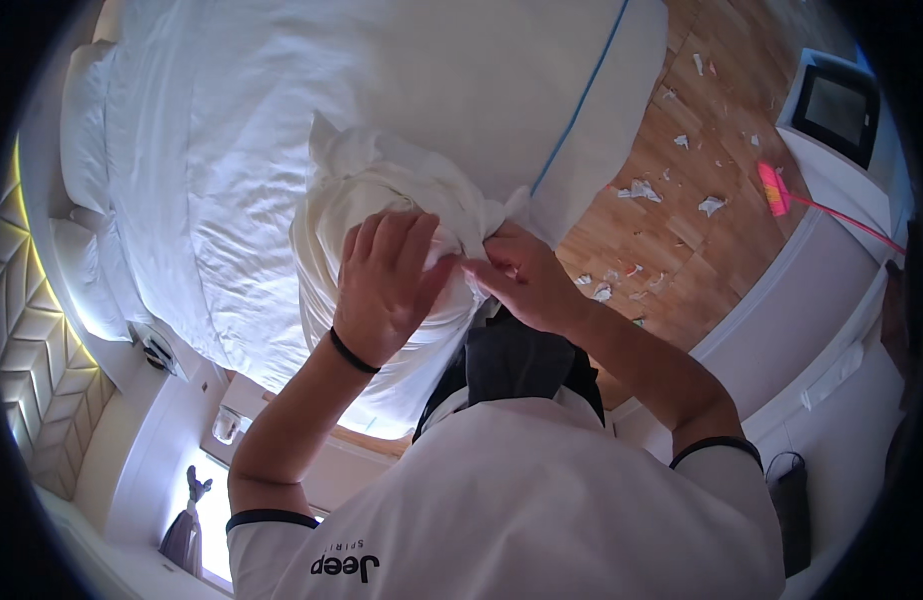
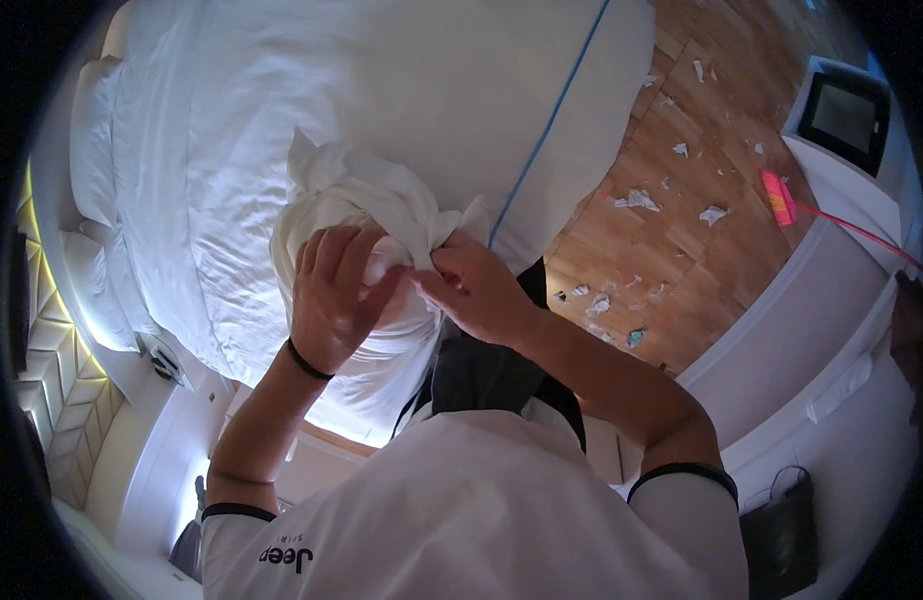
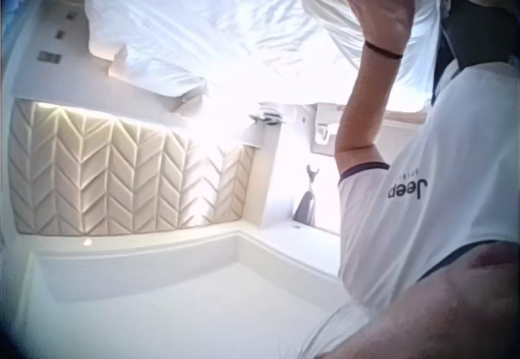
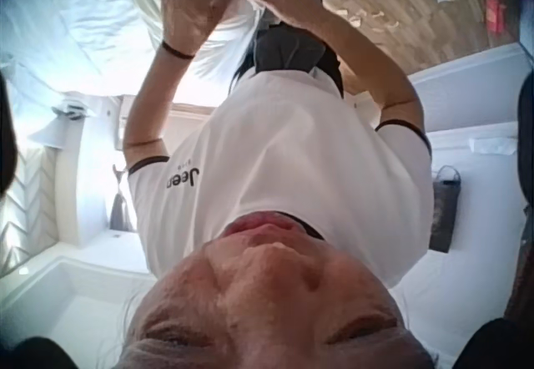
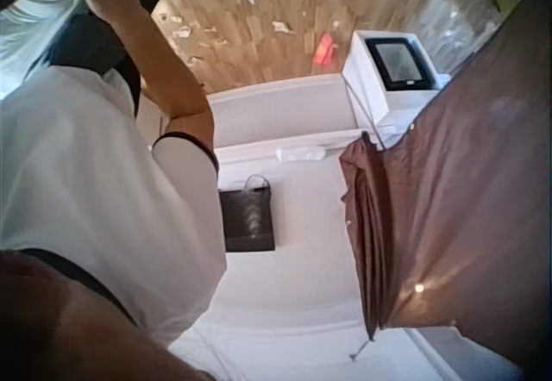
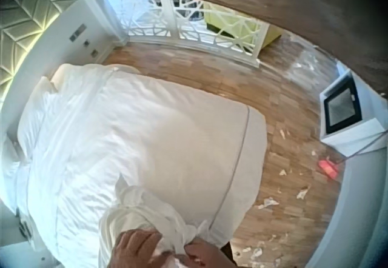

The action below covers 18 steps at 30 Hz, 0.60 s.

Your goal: The person inserts a pillow into a pillowcase on a bed. They align the corners, push the pillow inside, and smooth the case before placing the finished pillow on the bed.

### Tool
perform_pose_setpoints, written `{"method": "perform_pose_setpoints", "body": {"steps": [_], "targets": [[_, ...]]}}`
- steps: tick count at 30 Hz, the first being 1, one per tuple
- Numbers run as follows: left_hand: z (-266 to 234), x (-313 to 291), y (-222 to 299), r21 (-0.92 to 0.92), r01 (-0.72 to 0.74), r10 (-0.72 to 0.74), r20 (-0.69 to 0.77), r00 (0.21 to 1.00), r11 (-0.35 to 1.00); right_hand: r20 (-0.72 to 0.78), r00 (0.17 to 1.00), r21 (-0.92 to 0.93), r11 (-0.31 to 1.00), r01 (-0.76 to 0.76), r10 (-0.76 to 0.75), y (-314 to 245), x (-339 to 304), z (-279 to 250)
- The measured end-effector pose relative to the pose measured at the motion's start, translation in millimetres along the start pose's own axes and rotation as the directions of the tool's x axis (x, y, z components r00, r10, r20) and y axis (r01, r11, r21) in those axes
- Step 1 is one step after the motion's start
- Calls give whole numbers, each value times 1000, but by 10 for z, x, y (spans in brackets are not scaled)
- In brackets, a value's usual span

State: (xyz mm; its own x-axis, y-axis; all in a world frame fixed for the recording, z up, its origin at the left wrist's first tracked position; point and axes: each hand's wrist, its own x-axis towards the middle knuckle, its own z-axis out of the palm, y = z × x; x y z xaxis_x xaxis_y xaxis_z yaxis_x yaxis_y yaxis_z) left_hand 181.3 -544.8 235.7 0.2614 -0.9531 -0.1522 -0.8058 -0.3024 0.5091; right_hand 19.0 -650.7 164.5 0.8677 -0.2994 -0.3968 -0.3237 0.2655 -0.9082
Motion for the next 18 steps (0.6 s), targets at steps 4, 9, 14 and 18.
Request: {"method": "perform_pose_setpoints", "body": {"steps": [4,9,14,18], "targets": [[226,-286,-52,-448,185,-164,85,983,875,-122,990,-236,971,45,-76,-86,-46,127],[505,-299,156,-850,522,-458,492,740,-70,-70,975,-470,869,155,-212,-223,-164,298],[715,-495,406,-826,356,-639,-6,769,436,-188,854,586,753,-299,486,152,-220,207],[396,-31,126,-194,71,-109,-191,976,978,-214,794,647,692,-321,569,434,-123,101]]}}
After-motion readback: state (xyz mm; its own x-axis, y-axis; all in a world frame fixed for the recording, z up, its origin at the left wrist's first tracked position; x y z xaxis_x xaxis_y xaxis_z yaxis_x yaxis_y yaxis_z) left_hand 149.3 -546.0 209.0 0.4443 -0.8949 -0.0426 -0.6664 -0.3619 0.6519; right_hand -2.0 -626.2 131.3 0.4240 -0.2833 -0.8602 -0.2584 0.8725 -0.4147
